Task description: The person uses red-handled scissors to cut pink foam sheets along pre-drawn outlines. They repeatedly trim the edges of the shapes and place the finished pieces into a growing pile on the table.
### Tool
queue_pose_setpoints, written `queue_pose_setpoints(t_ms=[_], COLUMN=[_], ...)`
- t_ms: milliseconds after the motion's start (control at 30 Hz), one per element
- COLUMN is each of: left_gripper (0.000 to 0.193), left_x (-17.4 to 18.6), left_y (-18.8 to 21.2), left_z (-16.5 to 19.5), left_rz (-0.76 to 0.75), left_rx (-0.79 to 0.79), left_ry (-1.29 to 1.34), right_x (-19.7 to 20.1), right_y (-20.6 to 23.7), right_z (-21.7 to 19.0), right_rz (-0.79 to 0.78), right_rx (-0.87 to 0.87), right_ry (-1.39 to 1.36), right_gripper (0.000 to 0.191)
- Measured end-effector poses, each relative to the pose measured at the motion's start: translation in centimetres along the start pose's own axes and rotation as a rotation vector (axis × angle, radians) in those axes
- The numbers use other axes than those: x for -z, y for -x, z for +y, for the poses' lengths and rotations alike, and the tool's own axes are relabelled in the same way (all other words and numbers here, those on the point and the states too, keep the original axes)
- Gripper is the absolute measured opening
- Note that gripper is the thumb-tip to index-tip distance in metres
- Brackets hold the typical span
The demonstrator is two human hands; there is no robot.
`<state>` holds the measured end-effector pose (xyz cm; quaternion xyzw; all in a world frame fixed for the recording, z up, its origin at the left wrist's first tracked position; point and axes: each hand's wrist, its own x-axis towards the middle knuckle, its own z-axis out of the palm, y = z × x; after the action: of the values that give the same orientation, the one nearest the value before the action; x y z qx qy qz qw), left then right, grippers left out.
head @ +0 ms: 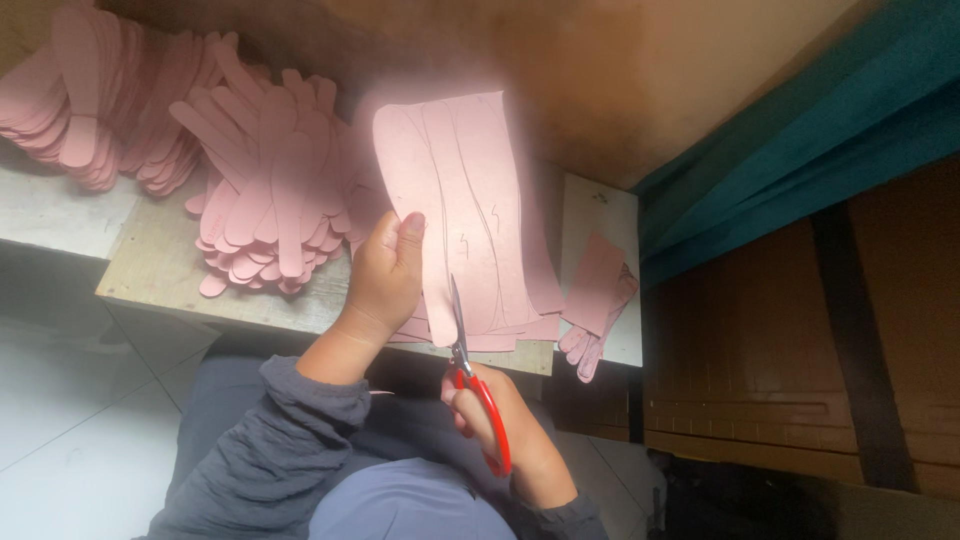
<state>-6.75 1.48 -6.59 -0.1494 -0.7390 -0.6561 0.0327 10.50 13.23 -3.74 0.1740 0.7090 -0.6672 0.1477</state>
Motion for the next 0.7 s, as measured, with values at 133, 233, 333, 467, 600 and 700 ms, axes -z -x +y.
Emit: queue_pose_setpoints(t_ms=[133,233,333,467,600,700], left_gripper=[0.041,0.039,0.033,0.028,0.026,0.031], left_x=[-0.1,-0.1,0.3,0.5,0.4,-0.1], left_y=[-0.2,-0.2,-0.1,-0.1,-0.1,0.2], left_z=[-0.9,-1.3,-1.4,-1.4,-1.3,-1.3], left_rz=[0.017,0.001,-0.032,-0.023,-0.080,-0.136], left_rx=[0.038,-0.007,-0.064,-0.378,-0.375,-0.177], left_ry=[-0.045,-0.040,-0.101,-0.237,-0.250,-0.213], right_x=[0.3,0.2,-0.1,-0.1,-0.5,-0.8], right_y=[0.5,0.6,0.4,-0.3,-0.7,-0.7], right_z=[-0.9,-1.0,-0.7,-0.4,0.0,0.4], right_rz=[-0.156,-0.226,-0.256,-0.278,-0.243,-0.150], right_rx=[0.007,0.019,-0.046,-0.114,-0.126,-0.089], right_ry=[-0.130,-0.170,-0.277,-0.281,-0.283,-0.256], right_gripper=[0.018,0.023,0.026,0.025,0.026,0.027])
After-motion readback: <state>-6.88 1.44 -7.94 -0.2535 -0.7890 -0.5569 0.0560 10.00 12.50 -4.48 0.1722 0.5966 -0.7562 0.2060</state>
